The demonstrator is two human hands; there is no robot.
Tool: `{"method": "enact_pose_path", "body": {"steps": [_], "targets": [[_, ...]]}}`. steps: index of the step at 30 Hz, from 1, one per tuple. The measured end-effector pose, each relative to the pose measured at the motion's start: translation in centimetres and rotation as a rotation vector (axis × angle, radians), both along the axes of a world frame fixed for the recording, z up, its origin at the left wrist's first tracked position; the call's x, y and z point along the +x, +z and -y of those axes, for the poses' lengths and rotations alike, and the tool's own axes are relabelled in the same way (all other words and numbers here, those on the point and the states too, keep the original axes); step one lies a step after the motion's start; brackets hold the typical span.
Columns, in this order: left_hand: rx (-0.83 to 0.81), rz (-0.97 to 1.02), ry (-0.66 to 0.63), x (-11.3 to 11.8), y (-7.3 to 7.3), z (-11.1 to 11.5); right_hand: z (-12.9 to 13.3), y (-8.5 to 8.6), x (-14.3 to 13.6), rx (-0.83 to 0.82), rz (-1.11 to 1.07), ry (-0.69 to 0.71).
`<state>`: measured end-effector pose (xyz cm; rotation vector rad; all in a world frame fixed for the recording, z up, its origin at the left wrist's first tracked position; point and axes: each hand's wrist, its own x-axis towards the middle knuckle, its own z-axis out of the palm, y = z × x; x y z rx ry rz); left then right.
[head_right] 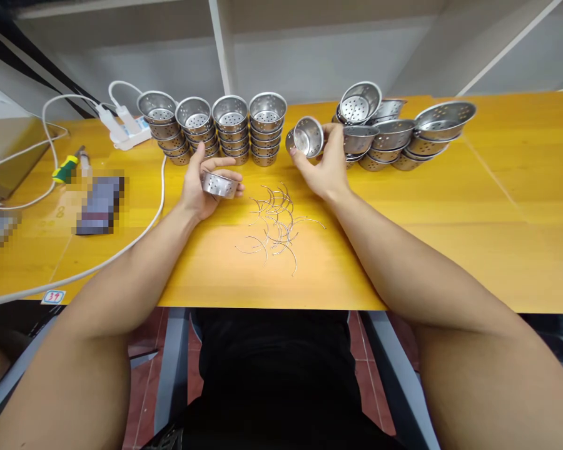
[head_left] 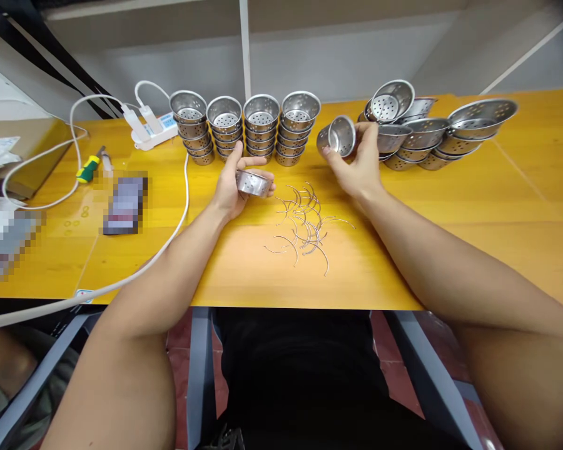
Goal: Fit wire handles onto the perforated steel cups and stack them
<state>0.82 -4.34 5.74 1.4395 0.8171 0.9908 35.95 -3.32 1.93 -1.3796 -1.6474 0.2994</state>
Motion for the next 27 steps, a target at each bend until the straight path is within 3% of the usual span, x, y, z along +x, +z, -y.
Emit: {"method": "enact_pose_path", "body": {"steps": [2, 5, 10, 14, 19, 22, 27], "targets": [[-0.049, 0.028, -0.034, 0.1, 0.2, 0.5, -0.9, -1.1, 0.6, -0.097, 0.086, -0.035], [-0.033, 0.063, -0.053, 0.4, -1.0, 0.6, -1.7, -2.2, 0.9, -0.163, 0.2, -0.088], [0.24, -0.03, -0.057, 0.6, -4.9, -1.3, -2.3, -2.2, 0.7, -0.147, 0.232, -0.116], [0.477, -0.195, 0.012, 0.2, -6.4, -2.6, -2.1, -2.1, 0.4, -0.149, 0.235, -0.105], [0.649, -0.26, 0.093, 0.0, -6.0, -2.7, -0.8, -1.2, 0.0, -0.165, 0.213, -0.036], [0.682, -0.247, 0.104, 0.1, -5.3, -2.3, 0.8, 0.4, -1.0, -0.02, 0.154, -0.005], [0.677, -0.255, 0.074, 0.5, -3.5, -1.0, 4.7, 2.6, -5.2, 0.162, 0.112, 0.348]]}}
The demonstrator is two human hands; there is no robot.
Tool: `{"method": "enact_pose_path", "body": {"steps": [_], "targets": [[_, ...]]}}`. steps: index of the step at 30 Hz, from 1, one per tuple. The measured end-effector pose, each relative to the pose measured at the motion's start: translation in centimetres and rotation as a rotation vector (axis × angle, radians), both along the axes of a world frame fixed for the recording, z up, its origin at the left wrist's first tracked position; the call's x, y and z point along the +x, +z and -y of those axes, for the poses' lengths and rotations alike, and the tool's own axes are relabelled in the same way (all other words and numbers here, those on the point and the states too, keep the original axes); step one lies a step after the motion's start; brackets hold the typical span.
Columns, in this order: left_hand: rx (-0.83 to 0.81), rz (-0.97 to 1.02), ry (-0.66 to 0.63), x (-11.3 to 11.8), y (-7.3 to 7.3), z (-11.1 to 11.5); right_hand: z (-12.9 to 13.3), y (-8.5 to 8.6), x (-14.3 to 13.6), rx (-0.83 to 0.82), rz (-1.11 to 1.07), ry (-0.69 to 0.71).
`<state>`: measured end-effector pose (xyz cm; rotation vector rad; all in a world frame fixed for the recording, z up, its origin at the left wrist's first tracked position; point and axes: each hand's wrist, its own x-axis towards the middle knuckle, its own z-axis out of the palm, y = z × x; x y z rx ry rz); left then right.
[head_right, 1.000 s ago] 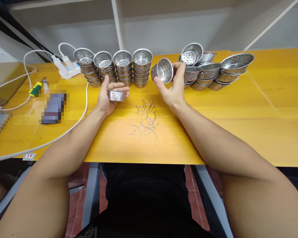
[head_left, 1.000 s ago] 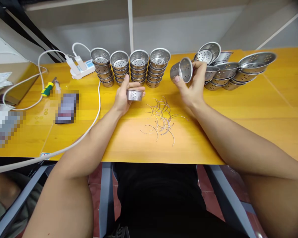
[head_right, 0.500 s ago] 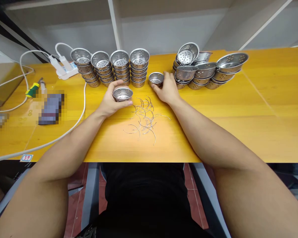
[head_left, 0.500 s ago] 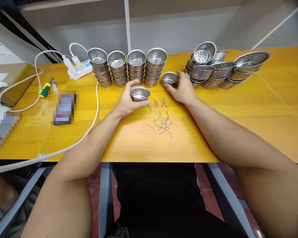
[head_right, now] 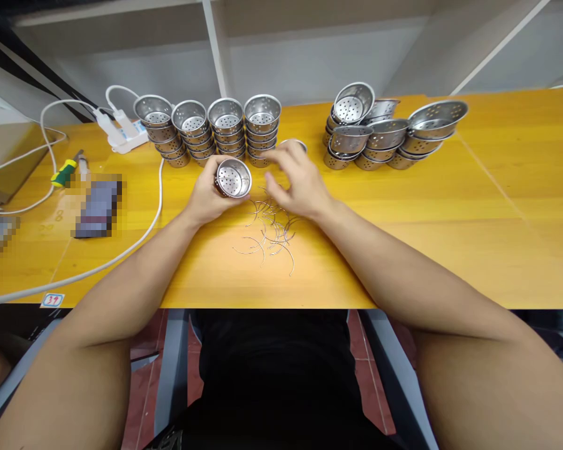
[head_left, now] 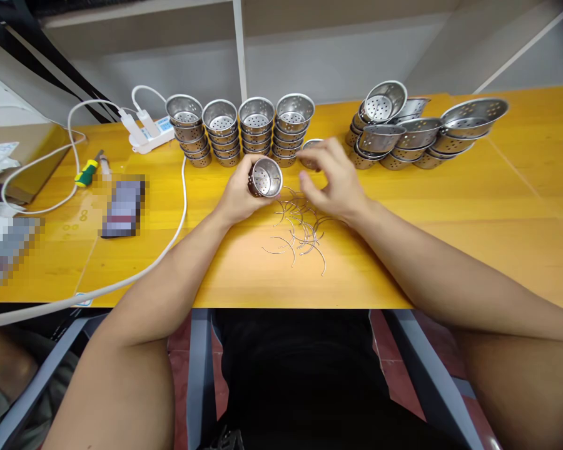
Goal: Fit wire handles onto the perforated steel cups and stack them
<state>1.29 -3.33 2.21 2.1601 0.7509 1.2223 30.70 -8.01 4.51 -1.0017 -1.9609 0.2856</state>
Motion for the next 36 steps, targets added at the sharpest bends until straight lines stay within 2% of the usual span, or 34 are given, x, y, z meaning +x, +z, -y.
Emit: {"method": "enact_pose_path", "body": {"steps": [3, 7, 15, 21, 26, 36], "targets": [[0.007, -0.026, -0.024, 0.0, 0.6, 0.6, 1.7, -0.3, -2.9, 0.016, 0.065, 0.13], [0.06, -0.037, -0.017, 0.0, 0.5, 0.6, 2.2, -0.8, -4.7, -0.044, 0.071, 0.143], [0.133, -0.177, 0.014, -0.2, 0.6, 0.8, 2.1, -0.6, -4.6, -0.105, -0.092, 0.13], [0.124, -0.223, 0.035, 0.0, 0.7, 1.0, 2.3, 0.0, -5.3, -0.323, -0.196, 0.157], [0.115, -0.234, 0.003, 0.3, 1.0, 1.0, 2.4, 0.4, -5.2, -0.324, -0.224, 0.19], [0.215, -0.31, -0.032, 0.2, 1.5, 1.3, 2.2, 0.2, -4.8, -0.32, -0.173, 0.209]]}}
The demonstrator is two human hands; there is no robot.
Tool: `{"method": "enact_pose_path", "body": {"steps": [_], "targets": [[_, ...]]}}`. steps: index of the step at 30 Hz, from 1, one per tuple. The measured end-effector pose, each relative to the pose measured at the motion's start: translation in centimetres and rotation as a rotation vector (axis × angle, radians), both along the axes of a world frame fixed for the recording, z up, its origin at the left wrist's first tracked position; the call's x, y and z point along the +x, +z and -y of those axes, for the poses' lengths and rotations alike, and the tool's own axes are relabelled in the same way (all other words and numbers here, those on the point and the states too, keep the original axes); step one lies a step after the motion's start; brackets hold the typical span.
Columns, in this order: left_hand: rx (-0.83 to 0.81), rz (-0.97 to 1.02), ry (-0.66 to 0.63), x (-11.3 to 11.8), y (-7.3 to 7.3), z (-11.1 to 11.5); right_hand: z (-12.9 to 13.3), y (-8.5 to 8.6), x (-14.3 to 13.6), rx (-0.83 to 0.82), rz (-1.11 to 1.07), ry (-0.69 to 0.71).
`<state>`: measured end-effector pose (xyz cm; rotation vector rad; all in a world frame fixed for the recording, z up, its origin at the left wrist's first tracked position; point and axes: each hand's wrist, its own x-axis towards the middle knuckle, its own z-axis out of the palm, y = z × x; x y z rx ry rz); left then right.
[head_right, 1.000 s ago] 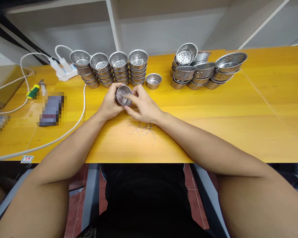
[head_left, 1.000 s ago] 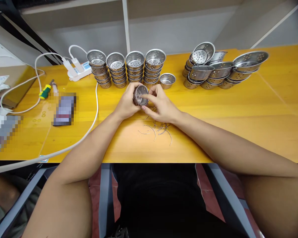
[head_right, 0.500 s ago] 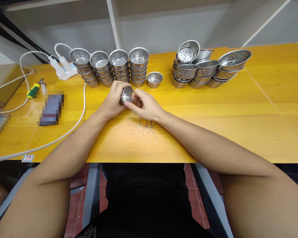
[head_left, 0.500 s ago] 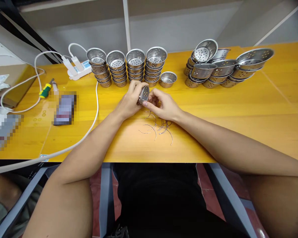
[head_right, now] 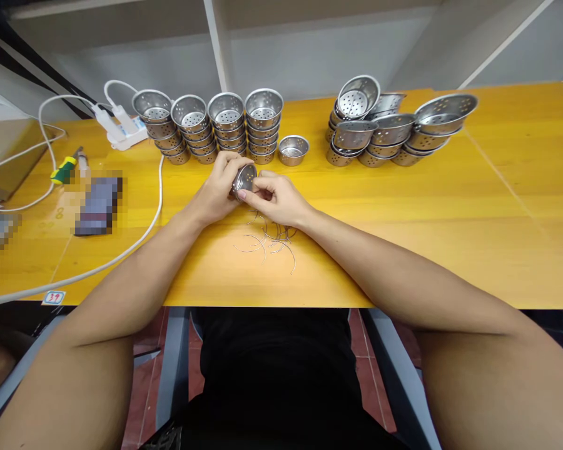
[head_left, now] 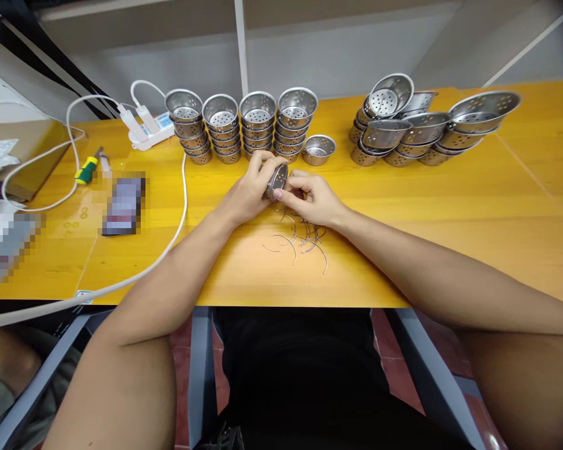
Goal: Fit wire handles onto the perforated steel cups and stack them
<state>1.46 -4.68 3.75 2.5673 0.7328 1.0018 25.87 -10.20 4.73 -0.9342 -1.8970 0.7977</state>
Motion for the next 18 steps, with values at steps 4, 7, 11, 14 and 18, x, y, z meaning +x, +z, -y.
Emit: {"method": "enact_pose_path", "body": {"steps": [4, 7, 11, 14, 18], "targets": [[0.005, 0.011, -0.016, 0.0, -0.1, -0.1, -0.1, 0.1, 0.1, 0.02, 0.014, 0.012], [-0.004, 0.022, -0.02, -0.1, -0.2, -0.2, -0.1, 0.3, 0.2, 0.033, 0.021, 0.02], [-0.009, 0.064, -0.006, -0.4, -0.3, -0.7, 0.1, 0.5, 0.5, 0.099, 0.029, 0.082], [0.006, 0.094, 0.035, -0.8, -0.9, -1.6, 0.1, 0.5, 1.1, 0.143, 0.079, 0.161], [0.01, 0.191, 0.092, -1.6, -2.7, -3.6, -0.6, 0.7, 2.7, 0.17, 0.315, 0.2]]}}
